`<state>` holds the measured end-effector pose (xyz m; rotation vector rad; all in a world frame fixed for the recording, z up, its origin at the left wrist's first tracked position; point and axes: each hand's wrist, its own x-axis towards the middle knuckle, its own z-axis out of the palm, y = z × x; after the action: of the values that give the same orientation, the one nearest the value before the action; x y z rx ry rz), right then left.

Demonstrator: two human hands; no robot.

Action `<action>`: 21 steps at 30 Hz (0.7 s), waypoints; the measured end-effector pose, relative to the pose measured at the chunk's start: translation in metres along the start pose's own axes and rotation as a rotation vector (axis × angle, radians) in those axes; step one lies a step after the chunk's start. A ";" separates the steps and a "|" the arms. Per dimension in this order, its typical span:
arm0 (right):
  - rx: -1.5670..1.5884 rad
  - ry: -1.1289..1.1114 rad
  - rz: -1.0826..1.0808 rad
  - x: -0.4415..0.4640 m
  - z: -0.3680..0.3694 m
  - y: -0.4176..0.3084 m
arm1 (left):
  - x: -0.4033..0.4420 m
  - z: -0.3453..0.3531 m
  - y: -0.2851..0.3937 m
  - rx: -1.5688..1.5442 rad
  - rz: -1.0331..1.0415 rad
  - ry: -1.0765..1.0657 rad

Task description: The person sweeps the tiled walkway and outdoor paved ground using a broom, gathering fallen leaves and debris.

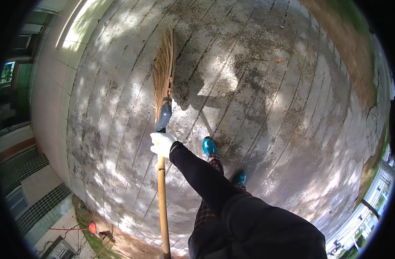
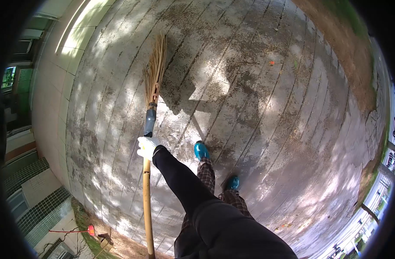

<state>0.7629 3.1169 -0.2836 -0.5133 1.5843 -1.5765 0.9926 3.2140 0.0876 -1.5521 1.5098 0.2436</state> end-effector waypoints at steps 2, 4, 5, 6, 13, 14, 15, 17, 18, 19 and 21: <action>0.606 0.133 0.326 -0.011 -0.035 0.023 | 0.031 -0.038 0.012 0.207 0.062 -0.323; 1.225 0.504 0.751 -0.042 -0.079 0.012 | 0.051 -0.051 -0.004 0.250 0.310 -0.289; 1.106 0.611 0.772 -0.067 -0.098 0.012 | 0.076 -0.046 -0.023 0.270 0.393 -0.290; 1.018 0.733 0.839 -0.091 -0.120 0.014 | 0.094 -0.041 -0.038 0.283 0.465 -0.288; 1.023 1.330 0.866 -0.273 -0.275 0.043 | 0.111 -0.105 0.119 0.458 1.027 -0.107; 1.107 1.313 0.797 -0.292 -0.282 0.050 | 0.142 -0.086 0.112 0.433 1.088 -0.063; 1.095 1.416 0.774 -0.289 -0.278 0.036 | 0.170 -0.064 0.098 0.420 1.141 -0.024; 1.212 1.531 0.745 -0.245 -0.260 -0.020 | 0.224 -0.025 0.059 0.313 0.859 0.024; 1.349 1.440 0.713 -0.230 -0.255 -0.024 | 0.247 -0.012 0.044 0.253 0.720 0.062; 1.360 1.292 0.701 -0.214 -0.246 -0.024 | 0.256 -0.011 0.036 0.239 0.633 0.108; 1.292 1.138 0.708 -0.153 -0.231 -0.078 | 0.227 -0.029 0.037 0.257 0.544 0.140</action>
<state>0.6526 3.3678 -0.1974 1.6582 0.7961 -1.9121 0.9990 3.0452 -0.0707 -0.9520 1.9728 0.2392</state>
